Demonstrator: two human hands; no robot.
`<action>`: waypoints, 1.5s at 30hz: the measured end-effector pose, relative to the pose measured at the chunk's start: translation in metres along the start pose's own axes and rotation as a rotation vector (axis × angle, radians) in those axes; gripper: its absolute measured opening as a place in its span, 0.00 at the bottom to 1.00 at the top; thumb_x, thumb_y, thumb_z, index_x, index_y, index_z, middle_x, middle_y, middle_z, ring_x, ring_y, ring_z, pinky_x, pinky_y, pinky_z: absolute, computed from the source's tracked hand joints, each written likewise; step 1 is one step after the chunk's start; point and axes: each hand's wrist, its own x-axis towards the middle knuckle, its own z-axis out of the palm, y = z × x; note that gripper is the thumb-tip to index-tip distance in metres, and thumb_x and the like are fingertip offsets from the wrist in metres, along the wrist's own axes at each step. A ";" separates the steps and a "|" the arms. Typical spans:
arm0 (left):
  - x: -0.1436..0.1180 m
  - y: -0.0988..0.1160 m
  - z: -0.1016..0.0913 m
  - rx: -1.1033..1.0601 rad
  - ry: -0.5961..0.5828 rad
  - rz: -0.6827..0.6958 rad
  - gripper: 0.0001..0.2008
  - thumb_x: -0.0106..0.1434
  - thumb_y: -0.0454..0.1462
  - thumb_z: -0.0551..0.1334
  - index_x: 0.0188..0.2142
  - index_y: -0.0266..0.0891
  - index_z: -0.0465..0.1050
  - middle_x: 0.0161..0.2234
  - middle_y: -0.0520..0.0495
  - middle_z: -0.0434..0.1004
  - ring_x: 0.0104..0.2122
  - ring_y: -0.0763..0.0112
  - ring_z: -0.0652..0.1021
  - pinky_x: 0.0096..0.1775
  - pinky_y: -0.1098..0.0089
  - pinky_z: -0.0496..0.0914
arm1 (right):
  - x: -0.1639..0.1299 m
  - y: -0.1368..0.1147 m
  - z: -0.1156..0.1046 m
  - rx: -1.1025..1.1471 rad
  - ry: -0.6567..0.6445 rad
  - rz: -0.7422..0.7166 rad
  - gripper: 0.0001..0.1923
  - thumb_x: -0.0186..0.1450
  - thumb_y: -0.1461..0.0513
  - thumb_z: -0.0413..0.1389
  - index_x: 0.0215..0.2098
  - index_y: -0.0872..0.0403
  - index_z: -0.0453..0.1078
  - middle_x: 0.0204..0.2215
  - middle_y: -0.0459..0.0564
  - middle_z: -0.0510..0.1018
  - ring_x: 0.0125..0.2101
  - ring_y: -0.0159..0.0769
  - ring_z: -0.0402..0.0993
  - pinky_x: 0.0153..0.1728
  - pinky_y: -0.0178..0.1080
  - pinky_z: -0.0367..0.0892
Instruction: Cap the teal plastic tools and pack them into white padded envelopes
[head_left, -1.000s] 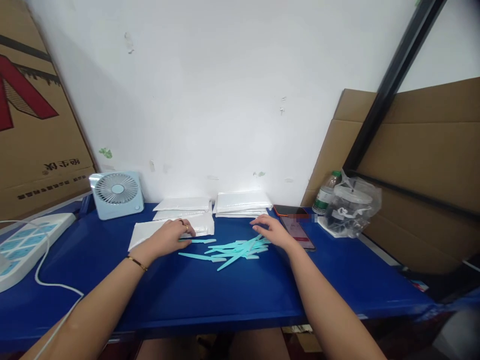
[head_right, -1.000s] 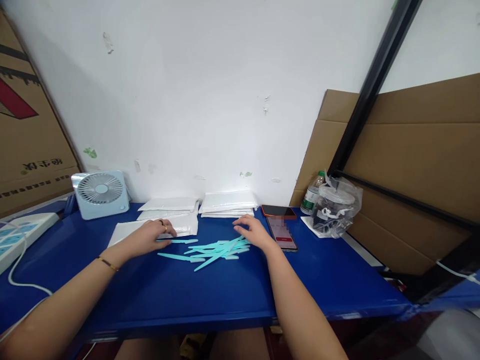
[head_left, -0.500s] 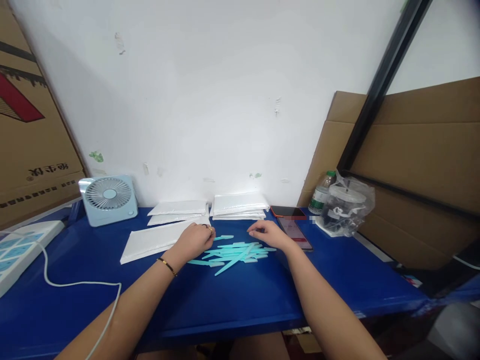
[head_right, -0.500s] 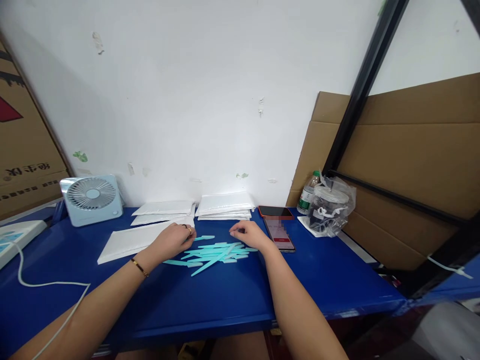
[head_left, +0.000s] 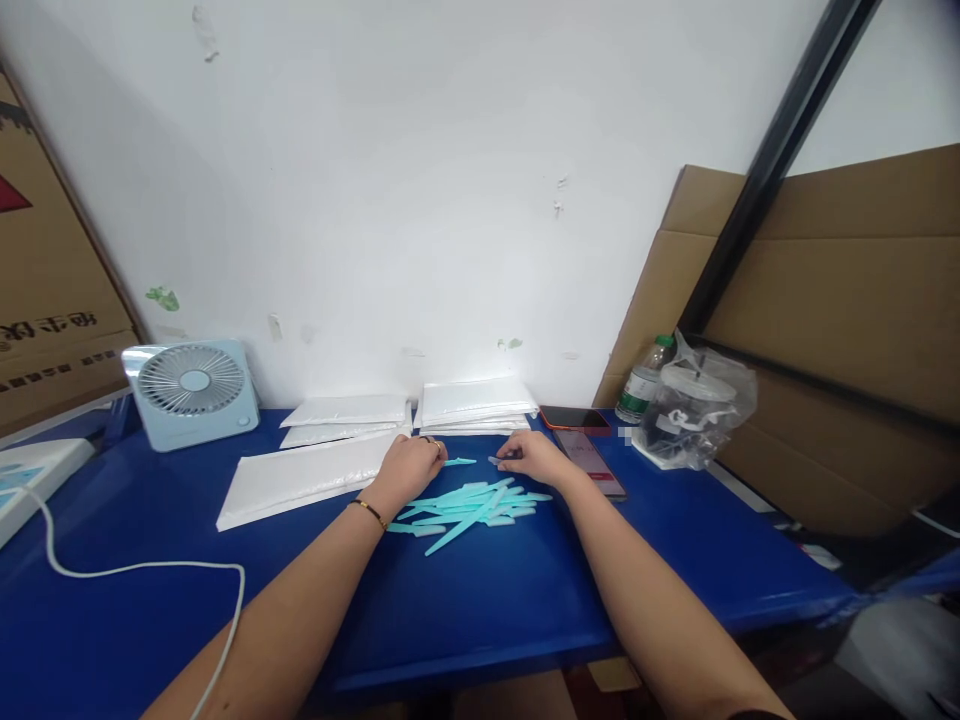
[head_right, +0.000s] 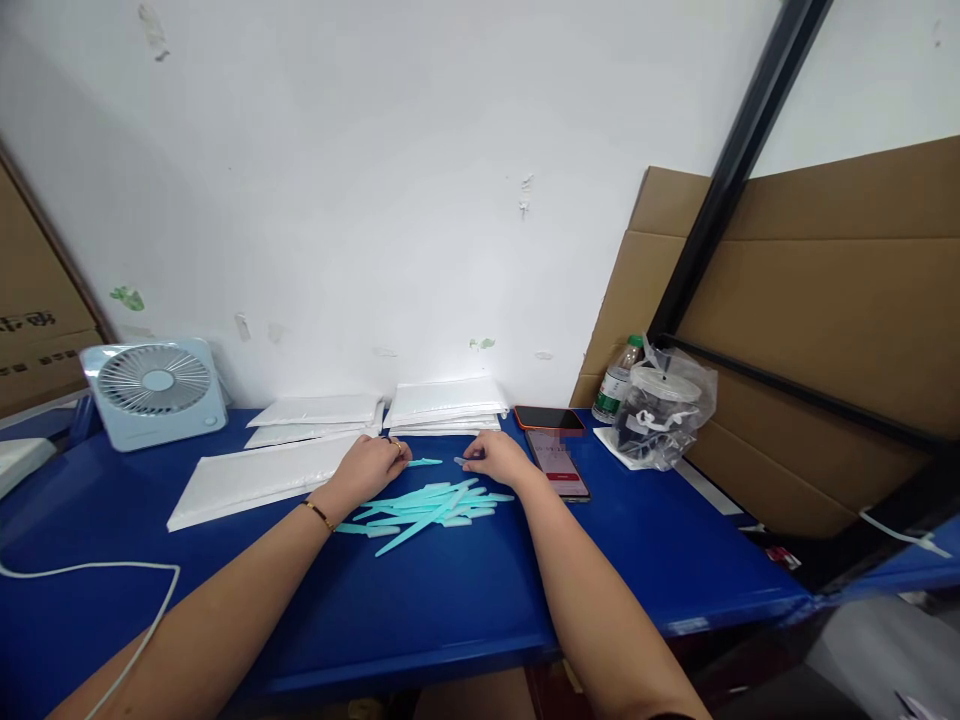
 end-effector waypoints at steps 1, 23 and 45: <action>0.000 0.000 0.000 -0.013 0.011 -0.005 0.08 0.61 0.38 0.54 0.35 0.42 0.72 0.36 0.46 0.76 0.38 0.63 0.74 0.40 0.65 0.61 | 0.000 -0.003 0.001 0.004 0.011 -0.021 0.08 0.55 0.59 0.59 0.31 0.53 0.77 0.30 0.48 0.75 0.29 0.32 0.69 0.30 0.32 0.60; -0.012 0.012 -0.004 -0.299 -0.211 -0.037 0.09 0.56 0.41 0.55 0.28 0.43 0.73 0.29 0.51 0.77 0.29 0.70 0.74 0.28 0.73 0.62 | 0.004 -0.043 0.016 -0.005 -0.259 -0.096 0.09 0.56 0.56 0.59 0.29 0.53 0.74 0.34 0.47 0.69 0.35 0.35 0.66 0.45 0.42 0.54; -0.009 0.015 0.000 -0.295 -0.156 0.009 0.12 0.55 0.48 0.58 0.31 0.44 0.72 0.31 0.51 0.76 0.31 0.68 0.74 0.30 0.72 0.62 | -0.009 -0.010 -0.012 -0.012 -0.258 -0.076 0.11 0.51 0.54 0.63 0.29 0.51 0.76 0.33 0.46 0.70 0.34 0.34 0.67 0.41 0.37 0.57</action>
